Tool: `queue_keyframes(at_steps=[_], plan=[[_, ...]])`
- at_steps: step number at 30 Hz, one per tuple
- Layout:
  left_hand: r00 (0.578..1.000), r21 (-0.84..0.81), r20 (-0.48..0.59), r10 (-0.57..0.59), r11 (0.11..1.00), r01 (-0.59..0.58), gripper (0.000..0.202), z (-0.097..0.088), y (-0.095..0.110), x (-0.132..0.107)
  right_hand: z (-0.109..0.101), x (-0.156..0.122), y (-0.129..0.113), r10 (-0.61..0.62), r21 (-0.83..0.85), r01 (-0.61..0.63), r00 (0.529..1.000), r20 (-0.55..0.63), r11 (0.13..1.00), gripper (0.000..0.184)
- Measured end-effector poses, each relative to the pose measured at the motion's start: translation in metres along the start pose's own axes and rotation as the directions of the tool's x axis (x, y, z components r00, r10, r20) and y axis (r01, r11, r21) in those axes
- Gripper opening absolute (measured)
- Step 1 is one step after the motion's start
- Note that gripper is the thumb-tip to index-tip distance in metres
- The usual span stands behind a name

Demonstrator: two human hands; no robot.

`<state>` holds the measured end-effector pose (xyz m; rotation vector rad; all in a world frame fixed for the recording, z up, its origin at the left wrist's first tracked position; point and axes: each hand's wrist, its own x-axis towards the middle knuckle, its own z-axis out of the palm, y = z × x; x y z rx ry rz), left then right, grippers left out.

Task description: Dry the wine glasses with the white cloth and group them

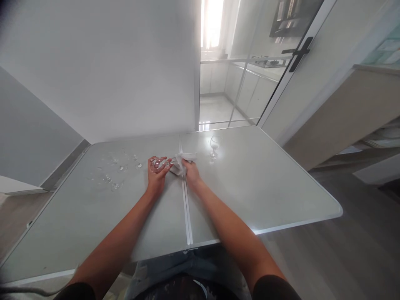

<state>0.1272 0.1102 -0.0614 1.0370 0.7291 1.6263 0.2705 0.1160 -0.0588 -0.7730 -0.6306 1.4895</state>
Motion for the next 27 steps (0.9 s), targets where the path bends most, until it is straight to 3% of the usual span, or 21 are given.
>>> queue_keyframes(at_steps=[3,8,12,15,21,23,27], plan=[[0.999,0.008,0.036,-0.012,1.000,0.012,0.059,0.003,0.001,-0.003,-0.003,0.001,-0.002,-0.022,-0.055,0.019,0.999,-0.044,0.998,0.030],[0.996,0.011,-0.068,0.053,0.999,-0.052,0.056,-0.002,-0.003,0.001,-0.012,0.002,-0.009,-0.278,-0.345,0.196,0.938,-0.206,0.918,0.029],[0.989,0.041,-0.122,0.085,0.996,-0.080,0.058,-0.006,-0.006,0.005,-0.012,-0.002,-0.020,-0.356,-0.459,0.279,0.930,-0.088,0.843,0.025],[0.989,0.063,-0.113,0.092,0.994,-0.085,0.058,-0.005,-0.005,0.004,-0.005,-0.009,-0.027,-0.339,-0.542,0.315,0.939,0.060,0.779,0.029],[0.997,0.083,-0.048,0.064,0.995,-0.060,0.059,-0.005,-0.005,0.002,0.006,-0.023,-0.029,-0.186,-0.791,0.428,0.904,0.386,0.437,0.040],[0.999,0.087,-0.023,0.048,0.995,-0.046,0.061,-0.006,-0.008,0.003,0.008,-0.025,-0.027,-0.133,-0.854,0.408,0.913,0.386,0.323,0.043],[0.999,0.083,-0.017,0.047,0.996,-0.045,0.066,-0.011,-0.014,0.007,0.010,-0.026,-0.028,-0.161,-0.905,0.392,0.916,0.368,0.164,0.037]])
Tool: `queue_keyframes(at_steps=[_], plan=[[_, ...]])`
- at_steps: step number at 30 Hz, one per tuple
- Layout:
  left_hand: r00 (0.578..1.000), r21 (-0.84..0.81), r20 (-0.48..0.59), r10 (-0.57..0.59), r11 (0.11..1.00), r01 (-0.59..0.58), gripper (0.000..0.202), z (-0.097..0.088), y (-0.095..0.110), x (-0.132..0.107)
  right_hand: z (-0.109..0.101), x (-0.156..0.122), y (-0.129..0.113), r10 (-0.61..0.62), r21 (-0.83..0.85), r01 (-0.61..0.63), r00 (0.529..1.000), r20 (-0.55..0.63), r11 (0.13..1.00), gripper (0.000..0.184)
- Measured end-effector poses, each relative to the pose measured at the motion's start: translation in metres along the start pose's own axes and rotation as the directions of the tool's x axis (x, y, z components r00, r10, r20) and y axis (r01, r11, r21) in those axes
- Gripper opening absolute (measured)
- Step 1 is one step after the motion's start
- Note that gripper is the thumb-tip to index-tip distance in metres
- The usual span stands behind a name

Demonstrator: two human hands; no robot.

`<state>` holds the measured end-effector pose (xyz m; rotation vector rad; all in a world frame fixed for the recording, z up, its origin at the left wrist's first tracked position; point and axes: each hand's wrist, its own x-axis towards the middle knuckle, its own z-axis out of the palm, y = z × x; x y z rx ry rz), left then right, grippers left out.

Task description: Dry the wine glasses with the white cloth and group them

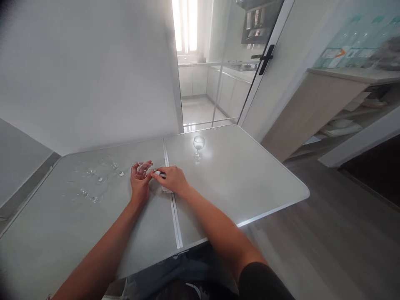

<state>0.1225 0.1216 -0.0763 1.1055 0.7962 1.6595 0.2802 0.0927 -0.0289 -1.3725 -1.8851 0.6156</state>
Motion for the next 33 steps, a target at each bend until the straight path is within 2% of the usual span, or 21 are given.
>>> queue_keyframes(at_steps=[3,7,13,16,18,21,24,26,27,28,30,31,33], plan=[[1.000,-0.010,0.009,-0.026,1.000,0.026,0.066,-0.003,-0.003,0.002,-0.001,0.000,-0.001,-0.038,-0.051,0.038,0.999,0.002,0.998,0.037],[0.999,-0.020,0.022,-0.032,0.999,0.032,0.065,-0.003,-0.002,0.002,0.003,0.000,0.002,-0.011,-0.148,0.015,1.000,0.025,0.989,0.031],[0.982,0.029,0.179,-0.057,0.998,0.052,0.069,0.006,0.004,-0.006,0.004,0.003,0.009,0.046,-0.328,-0.021,0.997,0.067,0.944,0.022],[0.978,-0.005,0.201,-0.045,0.999,0.047,0.077,0.008,0.006,-0.006,0.002,0.003,0.009,0.020,-0.364,-0.001,0.999,0.048,0.931,0.023],[0.980,-0.064,0.198,-0.029,0.997,0.043,0.089,0.008,0.006,-0.005,-0.002,0.002,0.008,-0.009,-0.350,0.006,1.000,-0.006,0.937,0.026],[0.990,-0.113,0.135,-0.044,0.992,0.059,0.091,0.005,0.003,-0.001,-0.014,0.003,0.007,-0.092,-0.203,0.063,0.987,-0.135,0.977,0.025],[0.995,-0.087,0.066,-0.081,0.993,0.086,0.069,0.000,0.000,0.001,-0.040,0.006,0.012,-0.138,0.115,0.191,0.922,-0.361,0.975,0.020],[0.994,-0.056,0.055,-0.099,0.993,0.102,0.057,-0.002,-0.002,0.001,-0.064,0.008,0.021,-0.030,0.376,0.267,0.847,-0.530,0.887,0.024],[0.993,-0.047,0.057,-0.107,0.993,0.110,0.053,-0.003,-0.002,0.001,-0.078,0.008,0.028,0.056,0.504,0.299,0.817,-0.574,0.811,0.029],[0.992,-0.042,0.062,-0.114,0.992,0.117,0.050,-0.003,-0.003,0.000,-0.091,0.007,0.036,0.131,0.619,0.325,0.808,-0.575,0.715,0.033],[0.989,-0.045,0.072,-0.127,0.990,0.130,0.044,-0.002,-0.003,0.000,-0.118,0.002,0.054,0.174,0.772,0.348,0.847,-0.502,0.531,0.038],[0.989,-0.049,0.071,-0.130,0.990,0.134,0.042,-0.002,-0.002,-0.001,-0.131,-0.001,0.064,0.157,0.802,0.364,0.861,-0.484,0.474,0.038],[0.989,-0.057,0.062,-0.136,0.989,0.140,0.039,-0.001,-0.002,-0.001,-0.155,-0.009,0.081,0.105,0.810,0.385,0.875,-0.473,0.442,0.036]])
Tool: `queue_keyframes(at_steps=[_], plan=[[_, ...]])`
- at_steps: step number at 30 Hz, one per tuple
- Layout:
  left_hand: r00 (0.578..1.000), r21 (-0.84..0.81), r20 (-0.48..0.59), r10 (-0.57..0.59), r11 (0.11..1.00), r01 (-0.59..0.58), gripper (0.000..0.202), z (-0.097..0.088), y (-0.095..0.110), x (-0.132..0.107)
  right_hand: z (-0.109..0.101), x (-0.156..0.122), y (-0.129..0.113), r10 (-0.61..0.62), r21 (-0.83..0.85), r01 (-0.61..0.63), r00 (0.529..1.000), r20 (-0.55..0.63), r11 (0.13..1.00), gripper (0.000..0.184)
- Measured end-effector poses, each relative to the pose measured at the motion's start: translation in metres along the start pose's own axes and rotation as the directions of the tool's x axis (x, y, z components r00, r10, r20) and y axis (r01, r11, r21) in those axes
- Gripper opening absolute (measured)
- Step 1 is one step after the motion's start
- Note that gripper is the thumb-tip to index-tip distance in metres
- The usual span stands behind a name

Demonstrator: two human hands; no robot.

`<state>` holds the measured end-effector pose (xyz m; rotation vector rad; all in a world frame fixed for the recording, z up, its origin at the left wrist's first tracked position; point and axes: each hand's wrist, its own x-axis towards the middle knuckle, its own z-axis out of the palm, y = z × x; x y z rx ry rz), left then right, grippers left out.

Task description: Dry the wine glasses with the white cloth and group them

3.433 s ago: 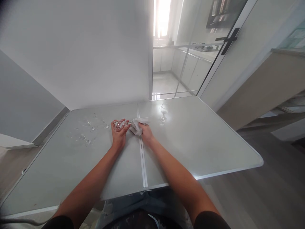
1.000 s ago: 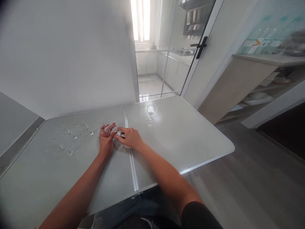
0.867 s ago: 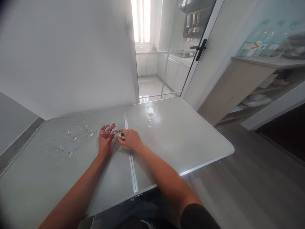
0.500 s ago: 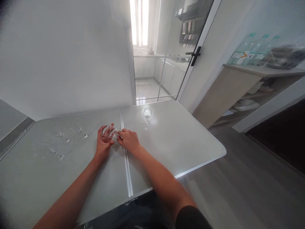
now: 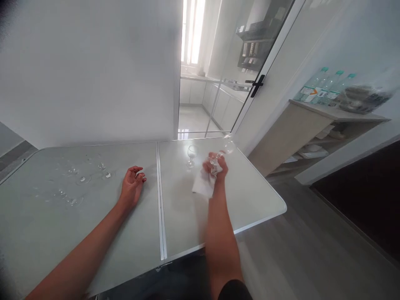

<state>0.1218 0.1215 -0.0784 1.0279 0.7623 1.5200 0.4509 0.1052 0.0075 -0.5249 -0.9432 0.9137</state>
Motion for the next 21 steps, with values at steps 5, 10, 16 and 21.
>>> queue_keyframes(at_steps=[5,10,16,21], plan=[[1.000,-0.002,-0.001,-0.025,1.000,0.025,0.034,0.002,0.001,-0.001,-0.046,0.011,-0.014,0.158,-0.310,-0.155,0.987,-0.013,0.938,0.026],[0.999,0.017,-0.007,-0.044,0.999,0.044,0.030,0.001,-0.001,-0.001,-0.072,0.016,0.015,0.209,-0.632,-0.326,0.944,-0.254,0.703,0.036],[0.999,-0.012,-0.009,-0.049,0.999,0.049,0.028,0.003,0.002,-0.002,-0.075,0.014,0.056,0.023,-0.902,-0.315,0.946,-0.323,0.295,0.028],[0.997,0.007,-0.006,-0.077,0.997,0.077,0.029,0.004,0.005,-0.003,-0.072,0.015,0.074,-0.004,-0.960,-0.279,0.960,-0.279,0.039,0.031]])
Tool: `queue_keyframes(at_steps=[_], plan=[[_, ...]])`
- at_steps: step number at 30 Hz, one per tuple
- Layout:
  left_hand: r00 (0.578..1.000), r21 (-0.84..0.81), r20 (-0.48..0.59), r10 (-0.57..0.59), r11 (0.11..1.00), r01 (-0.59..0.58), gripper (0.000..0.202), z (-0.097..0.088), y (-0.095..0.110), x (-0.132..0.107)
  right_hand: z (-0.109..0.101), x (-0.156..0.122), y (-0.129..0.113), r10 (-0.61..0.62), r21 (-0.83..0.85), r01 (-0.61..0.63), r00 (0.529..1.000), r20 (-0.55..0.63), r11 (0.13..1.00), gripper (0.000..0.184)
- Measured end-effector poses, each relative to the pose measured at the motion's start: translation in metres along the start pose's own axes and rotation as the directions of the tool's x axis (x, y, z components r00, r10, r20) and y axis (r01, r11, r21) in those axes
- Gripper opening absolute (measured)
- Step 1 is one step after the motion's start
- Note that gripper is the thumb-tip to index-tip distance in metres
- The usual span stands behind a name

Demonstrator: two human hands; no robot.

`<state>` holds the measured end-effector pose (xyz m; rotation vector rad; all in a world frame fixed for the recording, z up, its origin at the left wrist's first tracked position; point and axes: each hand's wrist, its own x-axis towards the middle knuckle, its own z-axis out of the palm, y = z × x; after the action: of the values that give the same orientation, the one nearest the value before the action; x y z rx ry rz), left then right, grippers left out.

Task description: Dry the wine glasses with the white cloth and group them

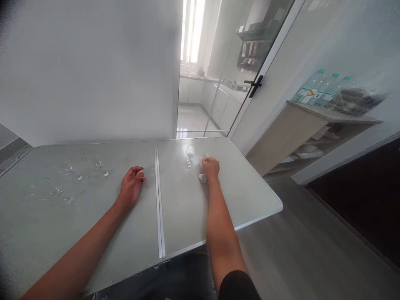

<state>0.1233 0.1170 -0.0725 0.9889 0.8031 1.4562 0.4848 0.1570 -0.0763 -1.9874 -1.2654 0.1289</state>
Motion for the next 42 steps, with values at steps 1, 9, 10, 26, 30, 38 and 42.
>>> queue_keyframes(at_steps=[1,9,10,26,30,38,42], plan=[[1.000,-0.006,0.005,-0.007,1.000,0.007,0.028,0.000,0.000,0.000,0.002,0.000,0.001,-0.004,-0.025,0.005,1.000,0.005,1.000,0.031],[0.998,-0.015,0.052,-0.025,1.000,0.026,0.025,-0.002,-0.005,0.000,0.010,0.004,0.008,0.010,-0.125,-0.004,0.999,0.052,0.992,0.031],[0.998,-0.007,0.049,-0.029,1.000,0.030,0.025,-0.002,-0.004,-0.001,0.010,0.004,0.008,0.014,-0.128,-0.007,0.998,0.054,0.992,0.031],[0.998,-0.001,0.037,-0.046,0.999,0.046,0.024,-0.001,-0.006,0.001,0.009,0.002,0.002,0.081,-0.137,-0.075,0.996,0.038,0.988,0.033],[0.998,-0.012,0.035,-0.055,0.998,0.056,0.027,0.002,-0.006,0.000,0.002,-0.003,-0.001,0.098,-0.129,-0.094,0.995,0.028,0.987,0.041],[0.996,-0.050,0.019,-0.083,0.995,0.083,0.032,0.002,-0.011,-0.003,-0.044,-0.022,-0.010,0.325,-0.437,-0.175,0.898,0.296,0.882,0.033],[0.996,-0.089,0.002,-0.092,0.992,0.092,0.034,-0.003,-0.014,-0.002,-0.055,-0.070,-0.065,0.083,-0.251,-0.025,0.971,0.225,0.968,0.030]])
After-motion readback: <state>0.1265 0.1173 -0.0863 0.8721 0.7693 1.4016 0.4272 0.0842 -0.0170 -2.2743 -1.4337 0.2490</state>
